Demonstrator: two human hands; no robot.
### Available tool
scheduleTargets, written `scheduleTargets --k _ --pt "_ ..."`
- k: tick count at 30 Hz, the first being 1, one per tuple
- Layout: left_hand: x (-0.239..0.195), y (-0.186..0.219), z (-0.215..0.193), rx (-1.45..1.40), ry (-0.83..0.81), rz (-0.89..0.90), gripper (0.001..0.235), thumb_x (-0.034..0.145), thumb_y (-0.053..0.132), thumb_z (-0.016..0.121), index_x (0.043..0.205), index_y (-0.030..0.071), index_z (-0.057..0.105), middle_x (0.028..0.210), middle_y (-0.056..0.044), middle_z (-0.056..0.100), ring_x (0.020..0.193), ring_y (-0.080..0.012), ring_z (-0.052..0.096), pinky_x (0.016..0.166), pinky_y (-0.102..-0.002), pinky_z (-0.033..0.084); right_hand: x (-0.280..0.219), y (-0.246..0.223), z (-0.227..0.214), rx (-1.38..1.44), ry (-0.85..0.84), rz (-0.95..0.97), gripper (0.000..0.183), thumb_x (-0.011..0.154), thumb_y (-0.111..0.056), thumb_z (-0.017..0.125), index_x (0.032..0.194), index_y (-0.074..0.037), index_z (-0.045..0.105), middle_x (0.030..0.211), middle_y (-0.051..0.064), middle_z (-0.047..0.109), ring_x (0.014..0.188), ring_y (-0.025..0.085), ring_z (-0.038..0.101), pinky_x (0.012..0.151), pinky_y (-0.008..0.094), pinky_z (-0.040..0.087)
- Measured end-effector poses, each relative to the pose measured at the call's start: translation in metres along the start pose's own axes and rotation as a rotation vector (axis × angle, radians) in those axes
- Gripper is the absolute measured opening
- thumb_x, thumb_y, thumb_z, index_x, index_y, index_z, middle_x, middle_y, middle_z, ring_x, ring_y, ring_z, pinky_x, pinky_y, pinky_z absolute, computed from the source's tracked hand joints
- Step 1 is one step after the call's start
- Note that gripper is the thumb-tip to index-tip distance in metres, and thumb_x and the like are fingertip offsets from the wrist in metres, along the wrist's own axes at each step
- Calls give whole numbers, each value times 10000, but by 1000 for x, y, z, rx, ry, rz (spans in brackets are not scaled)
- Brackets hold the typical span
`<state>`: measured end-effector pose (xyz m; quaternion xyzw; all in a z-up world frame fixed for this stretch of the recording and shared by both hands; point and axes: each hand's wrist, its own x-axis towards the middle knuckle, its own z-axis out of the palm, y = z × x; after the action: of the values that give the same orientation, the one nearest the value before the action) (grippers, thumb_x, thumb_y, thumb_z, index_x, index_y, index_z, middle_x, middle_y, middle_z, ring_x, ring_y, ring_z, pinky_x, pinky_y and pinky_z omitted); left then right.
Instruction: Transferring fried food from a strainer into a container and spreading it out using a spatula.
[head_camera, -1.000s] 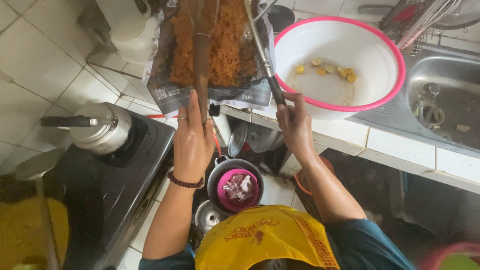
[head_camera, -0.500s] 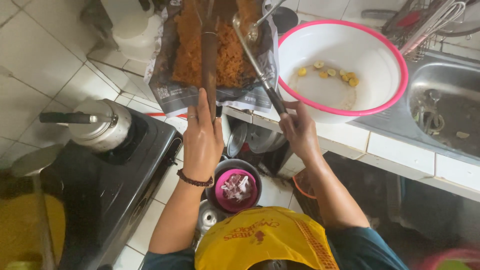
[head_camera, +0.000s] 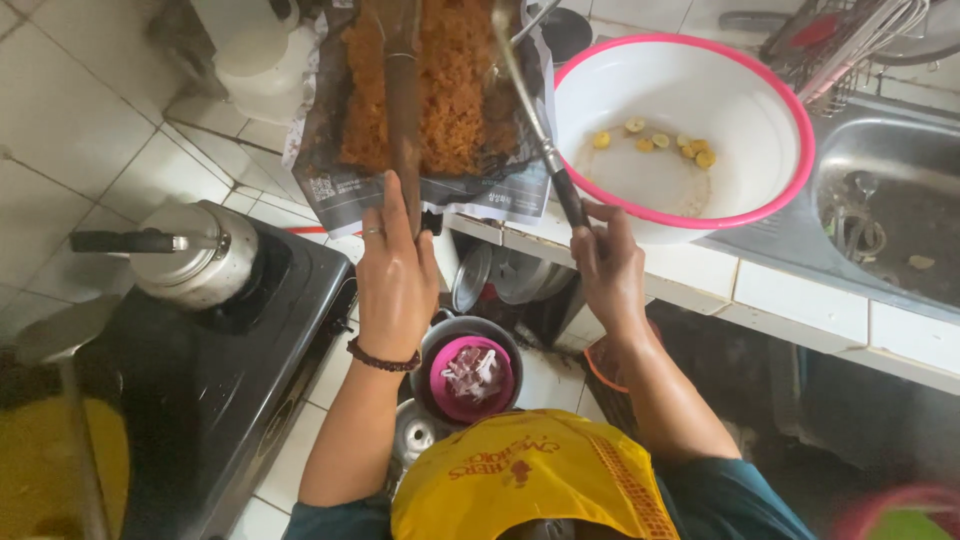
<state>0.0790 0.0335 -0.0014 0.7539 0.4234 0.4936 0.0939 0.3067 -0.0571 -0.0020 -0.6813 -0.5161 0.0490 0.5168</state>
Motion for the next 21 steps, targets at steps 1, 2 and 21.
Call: scheduleTargets --k 1,2,21 --pt "0 2 0 -1 2 6 717 935 54 644 1574 37 317 1191 -286 546 895 -556 666 674 -582 602 2 1 1 2 6 -3 230 1054 -176 567 1274 -109 578 649 53 631 607 210 587 659 355 483" --pt "0 3 0 7 -2 8 719 934 60 646 1573 39 317 1186 -280 543 890 -551 668 673 -583 602 4 2 1 -28 -18 -1 241 1026 -196 621 1261 -146 611 666 47 655 617 219 607 680 363 495" --pt "-1 -3 -3 -23 -1 -14 727 940 61 637 1586 45 304 1236 -333 539 927 -589 650 709 -606 588 5 22 9 -136 82 -29 286 935 -172 765 1214 -207 712 709 75 673 639 275 662 683 407 517"
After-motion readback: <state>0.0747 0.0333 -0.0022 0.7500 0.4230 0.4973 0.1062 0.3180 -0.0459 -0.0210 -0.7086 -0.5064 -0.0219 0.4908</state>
